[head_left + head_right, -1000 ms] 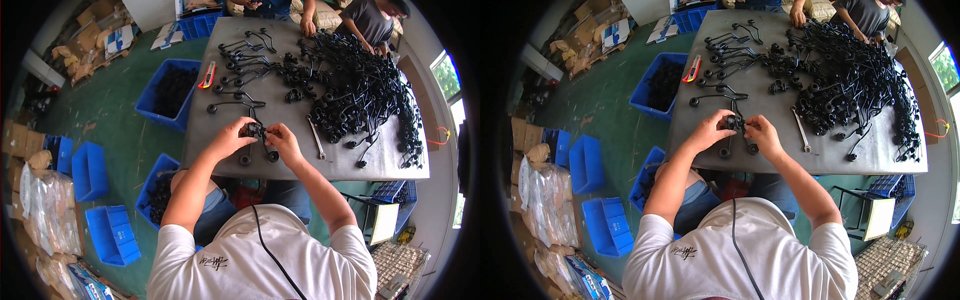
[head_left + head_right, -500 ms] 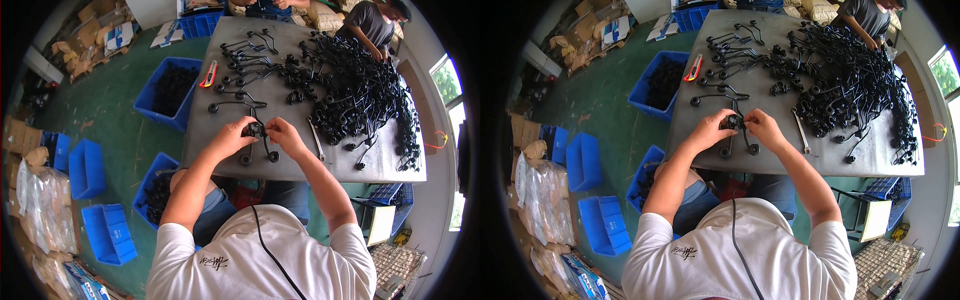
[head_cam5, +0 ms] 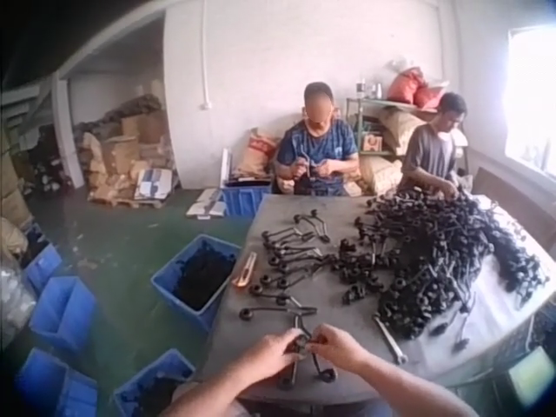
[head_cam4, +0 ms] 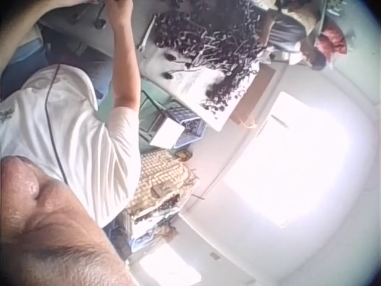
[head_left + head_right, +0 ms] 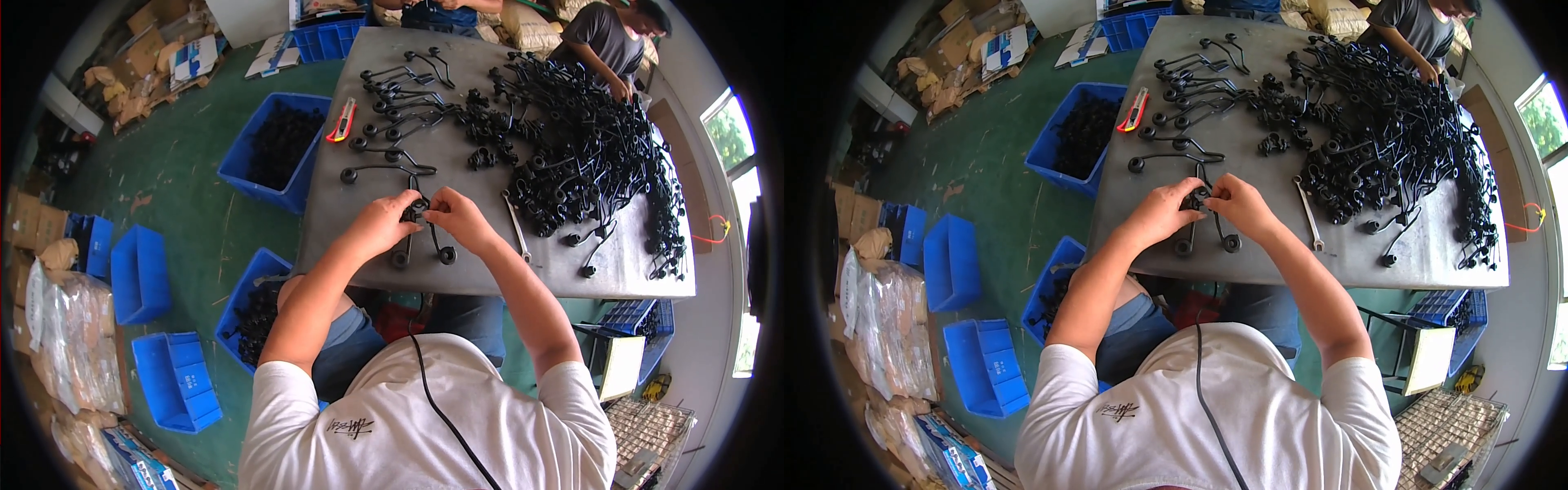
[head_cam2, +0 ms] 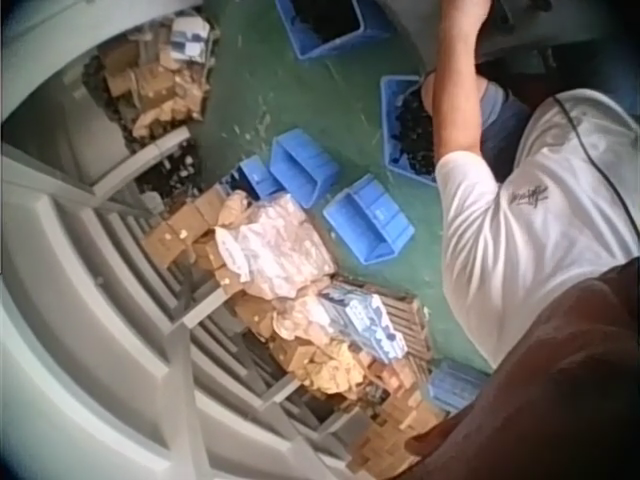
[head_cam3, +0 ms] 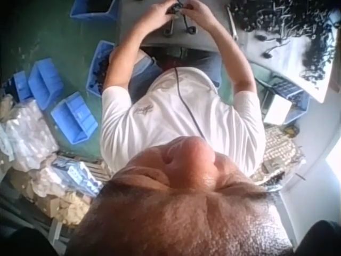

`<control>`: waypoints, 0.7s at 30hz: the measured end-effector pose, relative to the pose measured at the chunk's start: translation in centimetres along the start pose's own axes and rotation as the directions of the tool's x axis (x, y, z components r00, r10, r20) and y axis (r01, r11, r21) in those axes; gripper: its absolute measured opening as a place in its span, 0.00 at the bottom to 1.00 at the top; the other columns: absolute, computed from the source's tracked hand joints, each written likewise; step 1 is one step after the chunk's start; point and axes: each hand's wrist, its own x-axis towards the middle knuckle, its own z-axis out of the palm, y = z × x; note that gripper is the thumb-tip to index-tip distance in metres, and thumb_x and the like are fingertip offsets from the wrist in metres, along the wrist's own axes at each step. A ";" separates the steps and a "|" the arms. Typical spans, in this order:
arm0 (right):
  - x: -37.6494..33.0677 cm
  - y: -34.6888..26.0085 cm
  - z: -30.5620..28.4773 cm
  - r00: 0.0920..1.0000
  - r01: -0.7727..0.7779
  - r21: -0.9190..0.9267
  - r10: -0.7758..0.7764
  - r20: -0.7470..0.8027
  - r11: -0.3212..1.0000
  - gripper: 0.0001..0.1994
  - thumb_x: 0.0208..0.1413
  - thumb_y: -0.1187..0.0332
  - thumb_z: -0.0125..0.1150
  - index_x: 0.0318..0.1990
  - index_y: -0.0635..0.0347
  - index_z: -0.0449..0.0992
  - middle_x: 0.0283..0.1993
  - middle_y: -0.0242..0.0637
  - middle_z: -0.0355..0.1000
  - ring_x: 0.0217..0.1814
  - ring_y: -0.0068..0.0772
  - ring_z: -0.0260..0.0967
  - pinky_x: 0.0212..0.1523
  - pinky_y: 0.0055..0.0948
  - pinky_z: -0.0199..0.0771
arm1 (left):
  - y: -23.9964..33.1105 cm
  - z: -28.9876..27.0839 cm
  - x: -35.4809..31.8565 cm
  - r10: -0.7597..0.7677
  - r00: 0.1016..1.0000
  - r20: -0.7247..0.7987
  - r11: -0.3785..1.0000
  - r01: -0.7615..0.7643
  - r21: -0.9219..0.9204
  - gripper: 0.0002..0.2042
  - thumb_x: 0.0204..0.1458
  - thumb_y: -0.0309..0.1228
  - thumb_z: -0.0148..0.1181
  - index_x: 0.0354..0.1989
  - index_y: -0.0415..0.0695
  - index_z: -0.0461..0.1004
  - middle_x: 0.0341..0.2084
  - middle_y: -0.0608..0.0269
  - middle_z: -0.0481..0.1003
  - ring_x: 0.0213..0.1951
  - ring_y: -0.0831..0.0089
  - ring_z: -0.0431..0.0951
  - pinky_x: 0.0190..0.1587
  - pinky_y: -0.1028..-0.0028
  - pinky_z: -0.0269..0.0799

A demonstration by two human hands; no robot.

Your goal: Assembling small black mechanical components at a workshop table.

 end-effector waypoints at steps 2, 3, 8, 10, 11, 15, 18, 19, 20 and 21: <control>0.3 -0.4 0.2 0.999 0.034 -0.096 -0.036 -0.020 0.995 0.11 0.55 0.69 0.67 0.41 0.63 0.74 0.31 0.37 0.73 0.33 0.30 0.72 0.36 0.31 0.72 | 0.3 0.6 0.0 -0.001 1.000 -0.031 0.997 0.003 0.079 0.24 0.48 0.31 0.70 0.53 0.45 0.69 0.38 0.48 0.79 0.43 0.48 0.79 0.44 0.56 0.75; 0.4 -0.8 0.5 0.997 0.067 -0.192 -0.074 -0.033 0.979 0.11 0.54 0.70 0.66 0.42 0.63 0.73 0.31 0.40 0.74 0.34 0.34 0.73 0.37 0.33 0.73 | 0.6 1.0 -0.2 -0.002 0.998 -0.064 0.987 0.012 0.157 0.23 0.49 0.30 0.69 0.54 0.44 0.69 0.38 0.48 0.78 0.43 0.47 0.79 0.44 0.55 0.75; -1.2 -0.7 1.7 0.981 -0.020 -0.028 0.015 -0.194 0.999 0.17 0.55 0.69 0.65 0.51 0.62 0.72 0.34 0.43 0.75 0.37 0.39 0.75 0.38 0.35 0.74 | 2.0 3.3 -1.0 -0.061 0.974 -0.217 0.942 0.129 0.311 0.22 0.48 0.23 0.63 0.54 0.42 0.69 0.44 0.45 0.73 0.44 0.45 0.77 0.45 0.56 0.75; -1.8 1.4 2.5 0.938 -0.005 0.001 0.005 -0.346 1.000 0.22 0.57 0.66 0.63 0.58 0.63 0.70 0.42 0.45 0.73 0.38 0.38 0.73 0.41 0.35 0.74 | 1.3 5.8 -1.0 0.099 0.905 -0.415 0.931 0.063 0.359 0.23 0.47 0.21 0.59 0.55 0.38 0.68 0.51 0.44 0.68 0.47 0.46 0.75 0.47 0.56 0.73; -2.4 1.5 3.0 0.938 -0.004 0.004 0.005 -0.345 1.000 0.22 0.57 0.66 0.63 0.58 0.63 0.70 0.42 0.45 0.73 0.38 0.38 0.73 0.41 0.35 0.74 | 1.7 6.3 -1.1 0.150 0.879 -0.453 0.924 0.038 0.380 0.24 0.49 0.22 0.59 0.58 0.37 0.67 0.52 0.44 0.68 0.48 0.47 0.75 0.49 0.56 0.72; -3.5 1.9 4.3 0.931 0.097 -0.062 -0.113 -0.348 0.993 0.23 0.58 0.68 0.62 0.61 0.60 0.69 0.53 0.48 0.68 0.42 0.40 0.72 0.46 0.37 0.73 | 1.9 6.8 -1.6 0.144 0.799 -0.584 0.953 0.048 0.300 0.28 0.48 0.27 0.66 0.58 0.35 0.64 0.52 0.44 0.68 0.47 0.47 0.75 0.49 0.56 0.72; -4.7 2.0 3.0 0.799 0.087 -0.245 -0.215 -0.562 0.966 0.22 0.57 0.71 0.62 0.60 0.58 0.70 0.54 0.46 0.68 0.41 0.40 0.72 0.45 0.38 0.74 | 1.0 6.7 -2.5 -0.034 0.788 -0.615 0.976 0.158 0.149 0.28 0.46 0.31 0.71 0.54 0.36 0.65 0.46 0.45 0.72 0.43 0.49 0.77 0.45 0.56 0.74; -5.6 1.8 2.4 0.816 0.012 -0.283 -0.173 -0.551 0.959 0.21 0.55 0.68 0.64 0.58 0.57 0.72 0.52 0.43 0.69 0.43 0.42 0.72 0.45 0.40 0.73 | 0.5 6.6 -2.9 -0.165 0.804 -0.571 0.963 0.257 0.083 0.28 0.45 0.32 0.74 0.52 0.37 0.65 0.41 0.46 0.75 0.41 0.50 0.78 0.42 0.57 0.75; -6.5 2.7 1.6 0.791 -0.003 -0.449 -0.273 -0.548 0.893 0.21 0.55 0.66 0.66 0.56 0.56 0.73 0.50 0.43 0.69 0.44 0.43 0.71 0.46 0.41 0.72 | 0.8 6.5 -2.7 -0.109 0.804 -0.584 0.966 0.224 0.128 0.24 0.46 0.35 0.74 0.45 0.38 0.67 0.31 0.50 0.77 0.33 0.51 0.80 0.36 0.56 0.76; -7.0 3.3 1.1 0.766 -0.024 -0.597 -0.368 -0.526 0.802 0.20 0.54 0.63 0.67 0.55 0.55 0.74 0.48 0.42 0.69 0.45 0.45 0.71 0.46 0.43 0.71 | 0.8 6.8 -2.6 -0.111 0.804 -0.585 0.964 0.230 0.133 0.24 0.46 0.35 0.74 0.45 0.38 0.67 0.31 0.50 0.77 0.33 0.51 0.80 0.36 0.56 0.76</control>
